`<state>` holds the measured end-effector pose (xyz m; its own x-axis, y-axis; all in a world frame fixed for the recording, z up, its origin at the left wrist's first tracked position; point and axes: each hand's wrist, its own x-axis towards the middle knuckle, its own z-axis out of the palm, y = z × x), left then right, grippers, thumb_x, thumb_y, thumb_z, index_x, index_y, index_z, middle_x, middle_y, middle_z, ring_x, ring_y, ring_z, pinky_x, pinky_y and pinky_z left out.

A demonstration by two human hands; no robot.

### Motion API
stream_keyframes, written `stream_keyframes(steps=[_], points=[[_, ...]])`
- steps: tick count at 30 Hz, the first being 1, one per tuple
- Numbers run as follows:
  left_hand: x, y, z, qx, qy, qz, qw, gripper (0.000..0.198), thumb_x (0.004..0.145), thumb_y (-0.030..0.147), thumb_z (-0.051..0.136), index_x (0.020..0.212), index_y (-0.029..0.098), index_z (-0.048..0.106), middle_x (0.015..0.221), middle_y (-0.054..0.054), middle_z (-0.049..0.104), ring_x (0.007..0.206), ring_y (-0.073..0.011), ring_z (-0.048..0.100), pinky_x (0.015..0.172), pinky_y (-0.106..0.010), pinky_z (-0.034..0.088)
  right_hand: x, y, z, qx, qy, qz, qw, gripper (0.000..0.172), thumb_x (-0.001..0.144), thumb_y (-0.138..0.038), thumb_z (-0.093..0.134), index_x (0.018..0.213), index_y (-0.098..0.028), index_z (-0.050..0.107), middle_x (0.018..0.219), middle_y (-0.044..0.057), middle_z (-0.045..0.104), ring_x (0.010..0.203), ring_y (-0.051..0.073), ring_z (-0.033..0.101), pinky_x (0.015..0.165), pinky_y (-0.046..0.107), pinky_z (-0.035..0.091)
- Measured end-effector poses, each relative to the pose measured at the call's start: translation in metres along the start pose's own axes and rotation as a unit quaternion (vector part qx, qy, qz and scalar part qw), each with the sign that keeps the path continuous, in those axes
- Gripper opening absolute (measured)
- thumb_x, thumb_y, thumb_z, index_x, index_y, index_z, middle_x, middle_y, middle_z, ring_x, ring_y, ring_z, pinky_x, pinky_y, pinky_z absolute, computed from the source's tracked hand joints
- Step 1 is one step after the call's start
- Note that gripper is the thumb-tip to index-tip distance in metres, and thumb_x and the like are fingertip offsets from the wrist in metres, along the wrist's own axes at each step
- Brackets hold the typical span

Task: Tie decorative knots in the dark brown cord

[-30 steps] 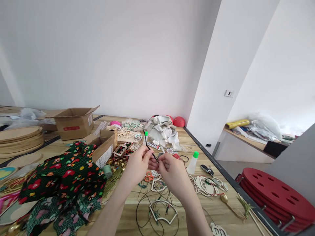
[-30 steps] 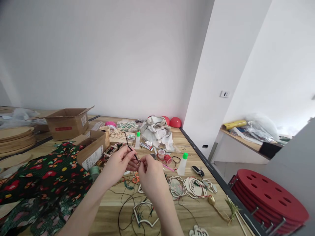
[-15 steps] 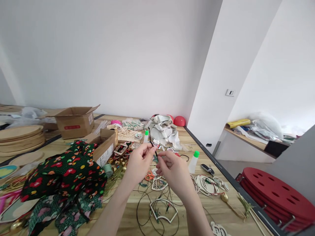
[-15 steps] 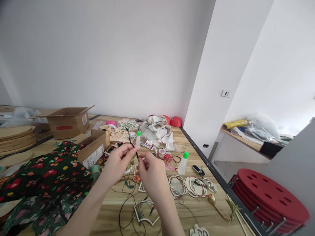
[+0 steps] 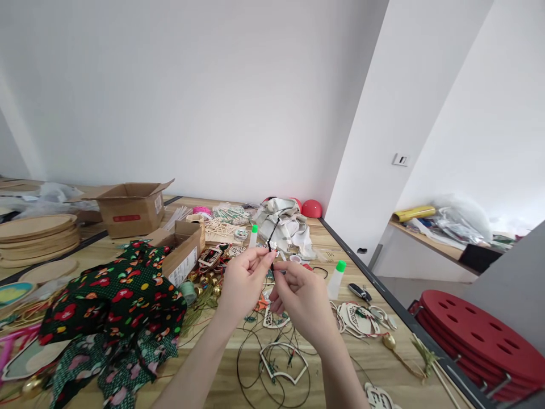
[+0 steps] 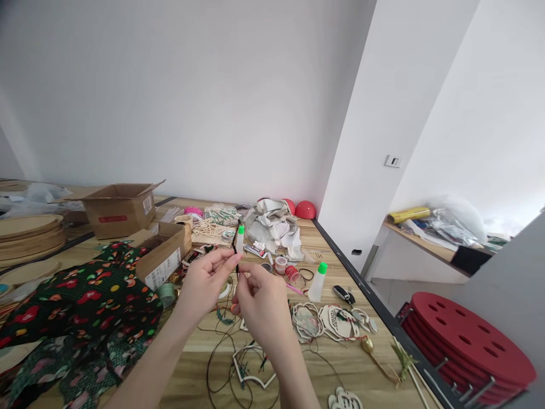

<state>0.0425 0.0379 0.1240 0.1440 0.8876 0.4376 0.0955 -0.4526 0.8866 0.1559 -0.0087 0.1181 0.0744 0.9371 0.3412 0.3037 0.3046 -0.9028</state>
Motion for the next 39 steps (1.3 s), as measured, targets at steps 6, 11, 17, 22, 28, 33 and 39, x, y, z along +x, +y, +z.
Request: stream_keyframes(steps=[6, 11, 17, 22, 28, 33, 39], points=[[0.000, 0.001, 0.001, -0.006, -0.003, -0.012, 1.000, 0.035, 0.080, 0.045, 0.054, 0.081, 0.012, 0.063, 0.053, 0.004, 0.045, 0.047, -0.0090, 0.034, 0.044, -0.020, 0.027, 0.001, 0.002, 0.004, 0.016, 0.003, 0.014, 1.000, 0.020, 0.084, -0.031, 0.047, 0.092, -0.017, 0.058, 0.051, 0.000, 0.060, 0.038, 0.016, 0.059, 0.035, 0.021, 0.045], [0.000, 0.003, -0.001, -0.010, 0.021, -0.007, 1.000, 0.036, 0.078, 0.045, 0.056, 0.084, 0.011, 0.066, 0.055, 0.002, 0.046, 0.050, -0.0094, 0.036, 0.047, -0.020, 0.030, 0.003, -0.001, 0.001, 0.061, -0.027, 0.048, 0.997, 0.024, 0.083, -0.037, 0.050, 0.090, -0.016, 0.059, 0.050, 0.000, 0.060, 0.037, 0.015, 0.058, 0.034, 0.020, 0.045], [-0.001, 0.003, -0.002, -0.018, 0.041, -0.014, 0.999, 0.037, 0.075, 0.045, 0.060, 0.087, 0.010, 0.068, 0.050, 0.004, 0.040, 0.047, -0.0083, 0.030, 0.044, -0.020, 0.027, 0.001, -0.003, 0.000, 0.057, -0.027, 0.038, 0.997, 0.026, 0.083, -0.040, 0.052, 0.090, -0.017, 0.060, 0.050, -0.001, 0.059, 0.037, 0.015, 0.058, 0.034, 0.020, 0.043], [0.000, -0.001, -0.001, -0.017, 0.039, -0.018, 0.999, 0.038, 0.076, 0.045, 0.060, 0.090, 0.011, 0.069, 0.054, 0.002, 0.049, 0.049, -0.0096, 0.035, 0.046, -0.021, 0.029, 0.003, -0.002, 0.000, 0.051, -0.023, 0.046, 0.997, 0.025, 0.082, -0.039, 0.051, 0.090, -0.017, 0.061, 0.050, -0.001, 0.058, 0.036, 0.015, 0.057, 0.034, 0.020, 0.044], [0.005, -0.003, -0.009, 0.035, -0.081, -0.013, 0.996, 0.033, 0.082, 0.045, 0.053, 0.080, 0.015, 0.068, 0.062, 0.000, 0.056, 0.057, -0.0130, 0.044, 0.052, -0.023, 0.032, 0.006, 0.004, -0.004, 0.000, 0.014, 0.046, 0.999, 0.024, 0.082, -0.039, 0.052, 0.085, -0.017, 0.061, 0.050, 0.000, 0.059, 0.037, 0.015, 0.055, 0.035, 0.021, 0.041], [0.008, -0.003, -0.019, 0.125, -0.124, 0.014, 0.984, 0.033, 0.079, 0.046, 0.056, 0.068, 0.017, 0.068, 0.068, -0.001, 0.053, 0.060, -0.0144, 0.044, 0.057, -0.026, 0.033, 0.010, 0.011, -0.019, -0.045, 0.037, 0.050, 0.997, 0.028, 0.082, -0.040, 0.054, 0.067, -0.017, 0.057, 0.056, 0.002, 0.059, 0.046, 0.014, 0.054, 0.044, 0.024, 0.040], [0.011, -0.005, -0.022, 0.100, -0.087, 0.045, 0.990, 0.036, 0.079, 0.043, 0.058, 0.054, 0.017, 0.060, 0.092, -0.005, 0.052, 0.090, -0.0205, 0.051, 0.086, -0.033, 0.035, 0.014, 0.010, -0.032, 0.178, 0.044, -0.005, 0.983, 0.030, 0.077, -0.037, 0.066, 0.057, -0.017, 0.058, 0.077, 0.003, 0.062, 0.077, 0.016, 0.057, 0.074, 0.027, 0.044]])
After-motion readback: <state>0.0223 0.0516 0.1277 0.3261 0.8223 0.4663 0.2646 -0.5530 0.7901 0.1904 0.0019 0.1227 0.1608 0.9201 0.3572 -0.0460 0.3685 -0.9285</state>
